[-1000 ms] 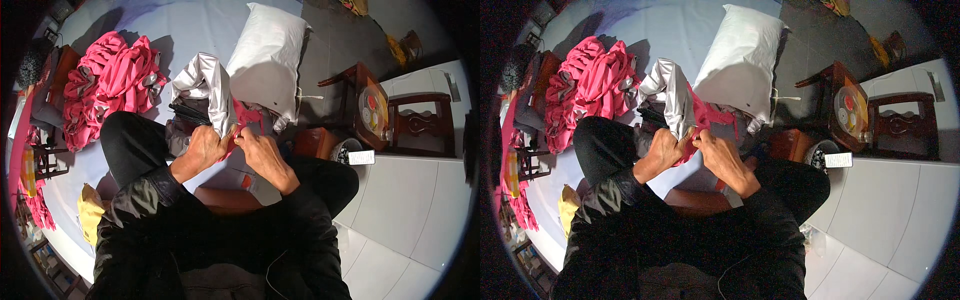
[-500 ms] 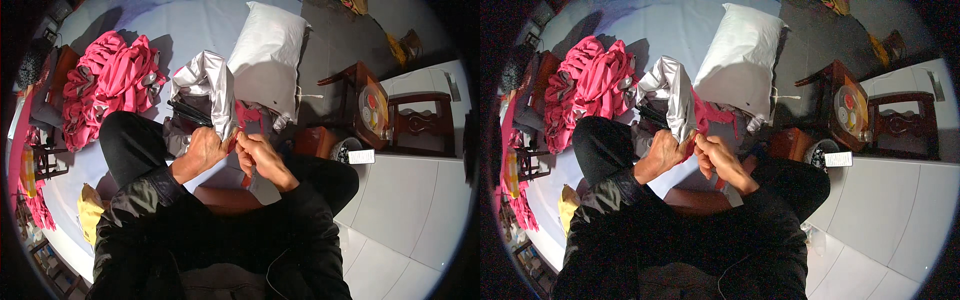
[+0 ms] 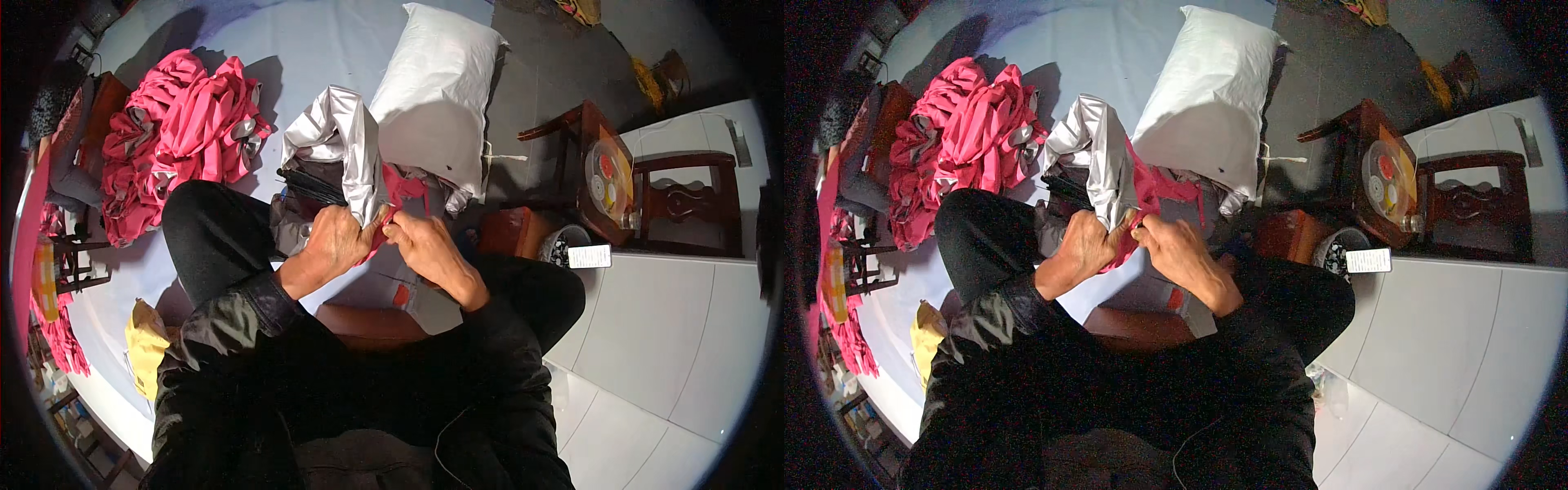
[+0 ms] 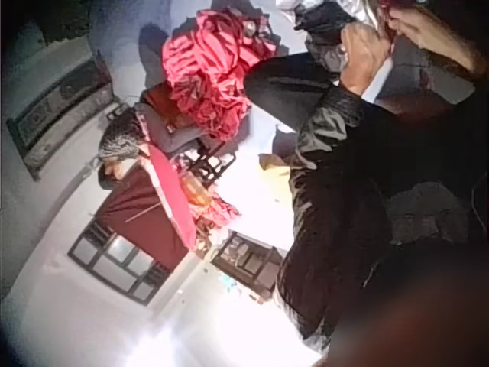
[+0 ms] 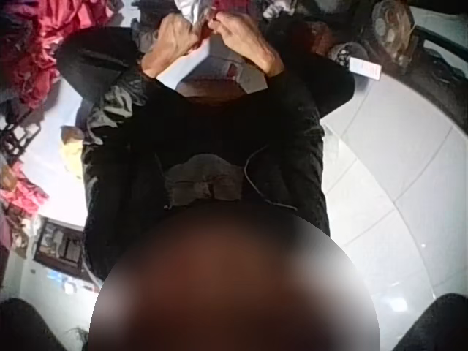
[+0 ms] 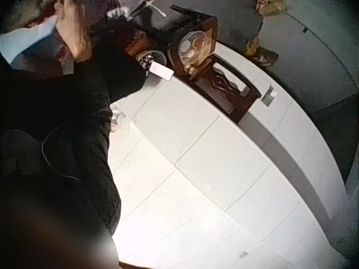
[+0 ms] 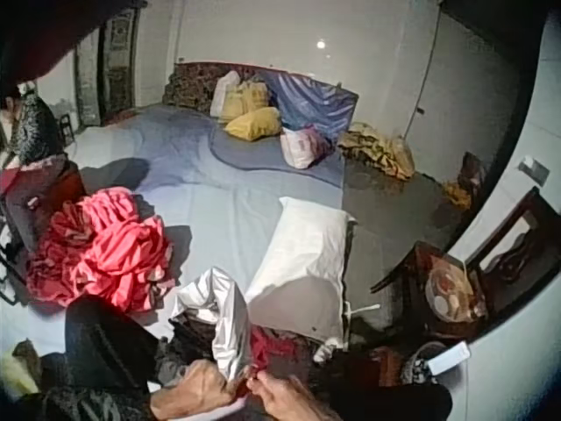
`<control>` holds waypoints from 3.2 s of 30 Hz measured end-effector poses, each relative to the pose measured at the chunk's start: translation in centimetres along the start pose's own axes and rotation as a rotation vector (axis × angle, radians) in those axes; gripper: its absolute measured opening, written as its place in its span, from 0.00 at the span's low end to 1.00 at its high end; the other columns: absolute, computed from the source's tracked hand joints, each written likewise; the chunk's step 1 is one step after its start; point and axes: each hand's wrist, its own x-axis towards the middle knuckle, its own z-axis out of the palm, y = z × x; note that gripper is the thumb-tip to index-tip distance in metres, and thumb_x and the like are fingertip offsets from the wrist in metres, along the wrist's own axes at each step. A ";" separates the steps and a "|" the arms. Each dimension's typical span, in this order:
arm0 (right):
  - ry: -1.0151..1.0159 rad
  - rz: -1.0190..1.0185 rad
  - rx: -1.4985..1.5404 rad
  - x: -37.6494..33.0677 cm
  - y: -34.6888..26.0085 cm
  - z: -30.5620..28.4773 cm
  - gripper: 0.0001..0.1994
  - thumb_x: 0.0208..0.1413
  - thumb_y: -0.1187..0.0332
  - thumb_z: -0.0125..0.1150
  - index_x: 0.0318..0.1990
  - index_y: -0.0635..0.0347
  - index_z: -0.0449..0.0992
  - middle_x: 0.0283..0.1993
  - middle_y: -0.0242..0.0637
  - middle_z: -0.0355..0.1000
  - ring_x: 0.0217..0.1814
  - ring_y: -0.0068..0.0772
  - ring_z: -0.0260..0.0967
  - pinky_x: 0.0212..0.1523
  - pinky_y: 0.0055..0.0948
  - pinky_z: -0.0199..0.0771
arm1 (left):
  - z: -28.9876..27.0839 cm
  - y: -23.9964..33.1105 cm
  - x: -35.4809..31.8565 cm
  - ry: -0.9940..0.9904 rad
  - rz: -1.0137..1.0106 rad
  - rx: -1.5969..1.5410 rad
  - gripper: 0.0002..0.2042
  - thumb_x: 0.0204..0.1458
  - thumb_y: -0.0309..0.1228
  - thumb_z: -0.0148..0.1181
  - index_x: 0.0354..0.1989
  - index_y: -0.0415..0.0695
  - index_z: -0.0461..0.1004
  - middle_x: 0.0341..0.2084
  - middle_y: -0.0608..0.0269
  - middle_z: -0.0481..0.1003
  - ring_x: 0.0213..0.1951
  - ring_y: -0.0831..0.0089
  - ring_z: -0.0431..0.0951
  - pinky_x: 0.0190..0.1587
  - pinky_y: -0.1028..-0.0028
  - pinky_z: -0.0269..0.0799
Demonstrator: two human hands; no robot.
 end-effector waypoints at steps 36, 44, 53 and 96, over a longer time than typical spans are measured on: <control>0.131 -0.195 -0.301 -0.2 -0.3 0.3 0.12 0.66 0.64 0.57 0.38 0.66 0.68 0.20 0.54 0.70 0.23 0.57 0.73 0.22 0.47 0.69 | 1.2 -1.1 -0.2 0.058 0.024 -0.075 0.19 0.55 0.28 0.57 0.56 0.41 0.78 0.17 0.54 0.73 0.17 0.56 0.76 0.18 0.61 0.69; -0.014 0.272 0.113 0.3 -0.4 1.1 0.10 0.64 0.68 0.59 0.36 0.64 0.67 0.20 0.52 0.70 0.23 0.56 0.73 0.22 0.46 0.68 | 1.1 -1.0 -0.3 0.031 0.057 0.015 0.20 0.54 0.27 0.57 0.56 0.41 0.77 0.16 0.54 0.73 0.17 0.57 0.76 0.19 0.61 0.68; 0.131 -0.153 -0.305 -0.4 -0.6 0.5 0.12 0.68 0.64 0.53 0.35 0.63 0.67 0.20 0.51 0.70 0.25 0.55 0.74 0.25 0.48 0.69 | 1.4 -1.2 -0.2 0.065 0.024 -0.014 0.17 0.56 0.27 0.56 0.53 0.43 0.79 0.17 0.53 0.74 0.18 0.57 0.77 0.19 0.60 0.68; 0.072 -0.157 -0.461 -0.3 0.3 1.4 0.10 0.63 0.68 0.58 0.39 0.66 0.66 0.25 0.53 0.72 0.27 0.57 0.74 0.25 0.47 0.71 | 2.6 -1.1 -0.8 -0.005 0.017 0.033 0.20 0.56 0.26 0.55 0.58 0.45 0.77 0.15 0.53 0.71 0.16 0.57 0.74 0.18 0.62 0.67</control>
